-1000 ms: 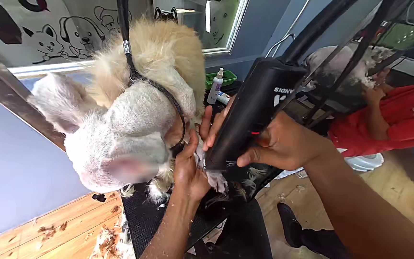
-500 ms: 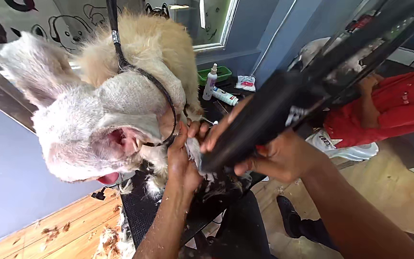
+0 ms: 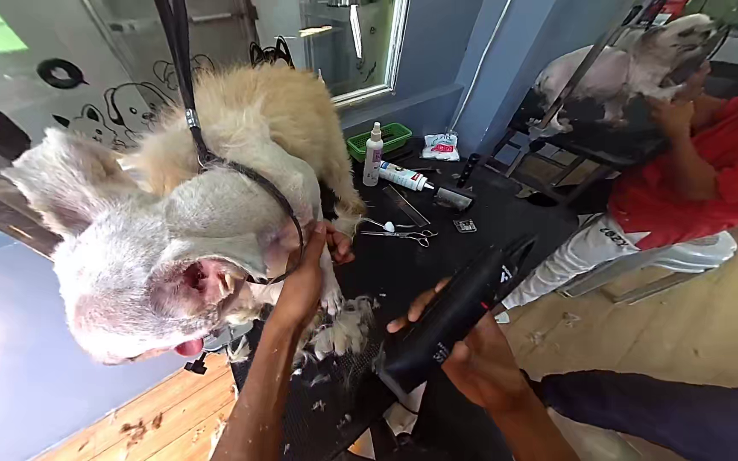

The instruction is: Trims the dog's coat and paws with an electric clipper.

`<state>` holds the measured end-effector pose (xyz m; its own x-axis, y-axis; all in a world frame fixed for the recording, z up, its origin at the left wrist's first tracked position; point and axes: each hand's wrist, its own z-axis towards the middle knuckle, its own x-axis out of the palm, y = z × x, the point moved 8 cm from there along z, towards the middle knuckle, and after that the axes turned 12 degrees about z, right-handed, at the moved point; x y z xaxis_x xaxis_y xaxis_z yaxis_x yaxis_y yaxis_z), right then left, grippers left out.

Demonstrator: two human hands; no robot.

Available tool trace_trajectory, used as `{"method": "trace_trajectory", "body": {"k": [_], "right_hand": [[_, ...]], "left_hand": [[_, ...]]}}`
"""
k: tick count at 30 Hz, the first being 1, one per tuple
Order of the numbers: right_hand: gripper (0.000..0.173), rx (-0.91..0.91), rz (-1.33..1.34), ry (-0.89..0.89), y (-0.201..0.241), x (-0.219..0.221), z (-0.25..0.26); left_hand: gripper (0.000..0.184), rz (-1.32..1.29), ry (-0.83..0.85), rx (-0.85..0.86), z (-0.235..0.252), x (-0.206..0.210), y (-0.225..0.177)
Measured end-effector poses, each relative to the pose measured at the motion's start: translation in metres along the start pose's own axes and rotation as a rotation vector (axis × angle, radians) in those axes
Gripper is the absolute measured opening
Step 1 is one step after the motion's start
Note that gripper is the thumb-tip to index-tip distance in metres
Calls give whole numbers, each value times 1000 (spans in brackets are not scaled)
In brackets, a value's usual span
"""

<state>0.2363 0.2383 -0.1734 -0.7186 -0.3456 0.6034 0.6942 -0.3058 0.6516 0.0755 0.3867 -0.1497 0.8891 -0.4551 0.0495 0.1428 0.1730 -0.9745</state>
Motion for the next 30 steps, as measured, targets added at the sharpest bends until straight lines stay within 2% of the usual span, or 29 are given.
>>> {"method": "trace_trajectory", "body": {"k": [2,4,6,8,11,13,16,19,21,24,27,30], "right_hand": [[49,-17,86,-79,-6,-12,-16],[47,-8,190,-132,-16,-20,-32],[48,-8,275,-158,-24,-25,-45],[48,-35,359,-197,-28,-30,-55],[50,-106,497,-309,-31,-40,-72],[51,-141,589,-446,-28,-47,-83],[47,-127,657,-571,-26,-60,-100],[43,-94,672,-653,-28,-75,-111],[50,-119,632,-732,-33,-89,-117],[57,-163,529,-674,-36,-95,-108],[57,-143,410,-574,-40,-88,-93],[54,-197,374,-504,-44,-80,-73]], "left_hand": [[42,565,-2,-64,12,-17,3],[42,858,-48,-138,20,-30,1],[38,818,-172,-221,25,-33,3],[28,619,-312,-265,28,-24,2],[12,334,-618,-298,24,-10,-9],[15,150,-704,-275,24,-5,-10],[37,-25,-534,-258,22,-1,-11],[53,-67,-339,-254,8,2,-8],[61,-107,-198,-262,-4,5,-8],[62,-303,-7,-252,-19,7,-5],[57,-480,103,-227,-28,14,2],[55,-640,173,-183,-34,26,2]]}}
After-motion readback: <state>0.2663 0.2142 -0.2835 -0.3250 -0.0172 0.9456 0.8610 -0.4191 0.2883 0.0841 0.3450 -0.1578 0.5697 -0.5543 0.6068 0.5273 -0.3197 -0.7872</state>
